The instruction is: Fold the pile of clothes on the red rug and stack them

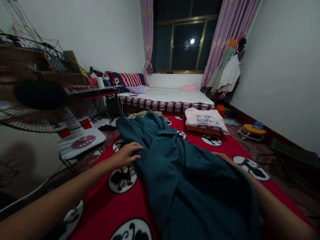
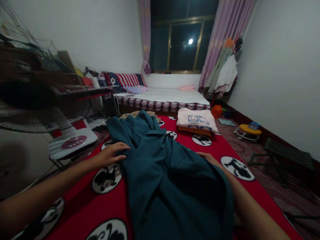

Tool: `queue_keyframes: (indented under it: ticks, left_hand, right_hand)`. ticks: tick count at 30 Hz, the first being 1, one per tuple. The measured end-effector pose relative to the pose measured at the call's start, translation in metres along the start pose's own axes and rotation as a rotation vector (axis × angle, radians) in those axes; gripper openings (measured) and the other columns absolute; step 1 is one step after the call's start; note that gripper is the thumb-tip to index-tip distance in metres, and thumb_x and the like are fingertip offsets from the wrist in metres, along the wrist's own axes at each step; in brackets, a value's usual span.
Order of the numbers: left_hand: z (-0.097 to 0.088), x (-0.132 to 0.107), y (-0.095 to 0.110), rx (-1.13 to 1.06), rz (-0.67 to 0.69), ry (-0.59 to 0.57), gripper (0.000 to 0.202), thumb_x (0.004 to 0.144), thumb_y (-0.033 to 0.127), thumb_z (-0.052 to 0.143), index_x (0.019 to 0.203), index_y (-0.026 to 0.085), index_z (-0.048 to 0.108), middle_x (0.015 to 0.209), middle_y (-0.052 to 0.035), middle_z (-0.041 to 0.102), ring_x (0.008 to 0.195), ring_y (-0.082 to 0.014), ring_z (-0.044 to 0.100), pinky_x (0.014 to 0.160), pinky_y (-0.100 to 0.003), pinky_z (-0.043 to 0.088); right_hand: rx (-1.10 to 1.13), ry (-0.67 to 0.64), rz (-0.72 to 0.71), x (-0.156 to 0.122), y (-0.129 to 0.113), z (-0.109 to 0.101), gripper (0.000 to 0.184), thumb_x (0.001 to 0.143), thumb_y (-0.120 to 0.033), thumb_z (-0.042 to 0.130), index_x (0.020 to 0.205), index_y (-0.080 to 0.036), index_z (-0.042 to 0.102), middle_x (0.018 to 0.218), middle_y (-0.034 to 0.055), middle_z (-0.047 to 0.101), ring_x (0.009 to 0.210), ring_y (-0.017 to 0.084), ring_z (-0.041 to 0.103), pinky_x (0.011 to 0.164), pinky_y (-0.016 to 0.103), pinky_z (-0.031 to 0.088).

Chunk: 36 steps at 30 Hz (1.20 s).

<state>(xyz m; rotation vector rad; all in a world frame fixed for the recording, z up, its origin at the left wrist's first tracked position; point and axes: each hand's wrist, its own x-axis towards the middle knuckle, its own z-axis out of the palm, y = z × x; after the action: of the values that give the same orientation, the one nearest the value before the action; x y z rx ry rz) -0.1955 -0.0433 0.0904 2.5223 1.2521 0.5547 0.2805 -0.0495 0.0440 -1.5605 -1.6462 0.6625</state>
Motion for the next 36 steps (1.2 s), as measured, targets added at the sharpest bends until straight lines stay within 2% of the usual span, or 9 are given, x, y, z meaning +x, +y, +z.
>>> queue_keyframes:
  ticks: [4, 7, 12, 16, 22, 26, 30, 33, 36]
  left_hand:
    - [0.023, -0.002, -0.001, -0.018, 0.027, 0.001, 0.041, 0.085, 0.038, 0.059, 0.124, 0.025, 0.061, 0.132, -0.0099, 0.054, 0.122, -0.0248, 0.051, 0.106, -0.039, 0.039]
    - [0.038, 0.010, 0.015, -0.001, 0.090, -0.062, 0.061, 0.081, 0.051, 0.064, 0.136, 0.028, 0.050, 0.146, -0.0106, 0.041, 0.132, -0.0283, 0.040, 0.110, -0.043, 0.033]
    - [0.053, 0.038, 0.024, 0.078, 0.186, -0.175, 0.064, 0.082, 0.055, 0.061, 0.138, 0.029, 0.047, 0.149, -0.0118, 0.037, 0.136, -0.0299, 0.036, 0.111, -0.046, 0.031]
    - [0.049, 0.073, 0.021, 0.210, 0.218, -0.080, 0.056, 0.084, 0.028, 0.064, 0.137, 0.025, 0.048, 0.147, -0.0122, 0.039, 0.134, -0.0270, 0.039, 0.110, -0.043, 0.034]
    - [0.043, 0.159, 0.021, 0.521, 0.264, -0.092, 0.080, 0.076, 0.003, 0.058, 0.148, 0.025, 0.030, 0.153, -0.0156, 0.029, 0.138, -0.0303, 0.032, 0.109, -0.049, 0.030]
    - [0.051, 0.212, 0.029, 0.609, 0.253, -0.253, 0.097, 0.064, -0.003, 0.065, 0.147, 0.031, 0.030, 0.157, -0.0142, 0.020, 0.142, -0.0367, 0.022, 0.108, -0.059, 0.024]
    - [0.067, 0.245, 0.038, 0.598, 0.182, -0.370, 0.078, 0.053, -0.003, 0.073, 0.124, 0.026, 0.060, 0.141, -0.0140, 0.049, 0.137, -0.0385, 0.029, 0.107, -0.061, 0.021]
    - [0.072, 0.250, 0.038, 0.565, 0.159, -0.377, 0.055, 0.050, -0.003, 0.074, 0.099, 0.022, 0.070, 0.120, -0.0124, 0.065, 0.126, -0.0335, 0.045, 0.107, -0.054, 0.025]
    - [0.065, 0.240, 0.037, 0.506, 0.125, -0.336, 0.047, 0.043, -0.002, 0.076, 0.084, 0.020, 0.072, 0.101, -0.0088, 0.072, 0.108, -0.0272, 0.057, 0.105, -0.042, 0.031]
  right_hand:
    - [0.213, -0.086, 0.430, -0.017, -0.002, -0.055, 0.043, 0.078, -0.048, 0.057, 0.102, -0.017, 0.072, 0.114, 0.0210, 0.068, 0.095, 0.033, 0.068, 0.073, 0.045, 0.054]
    - [0.046, -0.029, 0.373, -0.041, -0.031, -0.054, 0.054, 0.073, -0.052, 0.060, 0.116, -0.019, 0.066, 0.126, 0.0188, 0.061, 0.113, 0.034, 0.060, 0.090, 0.048, 0.049]
    - [-0.224, -0.370, -0.049, -0.116, -0.108, 0.022, 0.084, 0.067, -0.058, 0.069, 0.142, -0.030, 0.043, 0.152, 0.0074, 0.034, 0.138, 0.032, 0.033, 0.112, 0.050, 0.029]
    - [-0.387, -0.719, -0.271, -0.155, -0.137, 0.099, 0.103, 0.061, -0.041, 0.081, 0.149, -0.030, 0.029, 0.157, 0.0093, 0.024, 0.139, 0.035, 0.032, 0.111, 0.058, 0.025]
    - [-0.488, -0.540, -0.243, -0.148, -0.156, 0.165, 0.121, 0.060, -0.014, 0.081, 0.153, -0.034, 0.006, 0.158, 0.0149, -0.010, 0.125, 0.041, 0.048, 0.090, 0.052, 0.051]
    - [-0.469, -0.564, -0.251, -0.126, -0.182, 0.179, 0.117, 0.061, -0.026, 0.082, 0.152, -0.035, 0.010, 0.158, 0.0177, -0.009, 0.117, 0.041, 0.055, 0.083, 0.052, 0.053]
    - [-0.476, -0.522, -0.193, -0.104, -0.189, 0.197, 0.117, 0.066, -0.049, 0.077, 0.154, -0.017, 0.006, 0.154, 0.0297, 0.013, 0.115, 0.039, 0.057, 0.086, 0.050, 0.052]
    - [-0.583, -0.491, -0.147, -0.095, -0.187, 0.210, 0.105, 0.074, -0.038, 0.074, 0.152, -0.009, 0.011, 0.142, 0.0310, 0.038, 0.099, 0.032, 0.066, 0.072, 0.042, 0.058]
    - [-0.643, -0.449, -0.185, -0.093, -0.185, 0.214, 0.057, 0.086, -0.012, 0.052, 0.141, -0.006, 0.039, 0.124, 0.0250, 0.055, 0.088, 0.026, 0.069, 0.065, 0.035, 0.058]
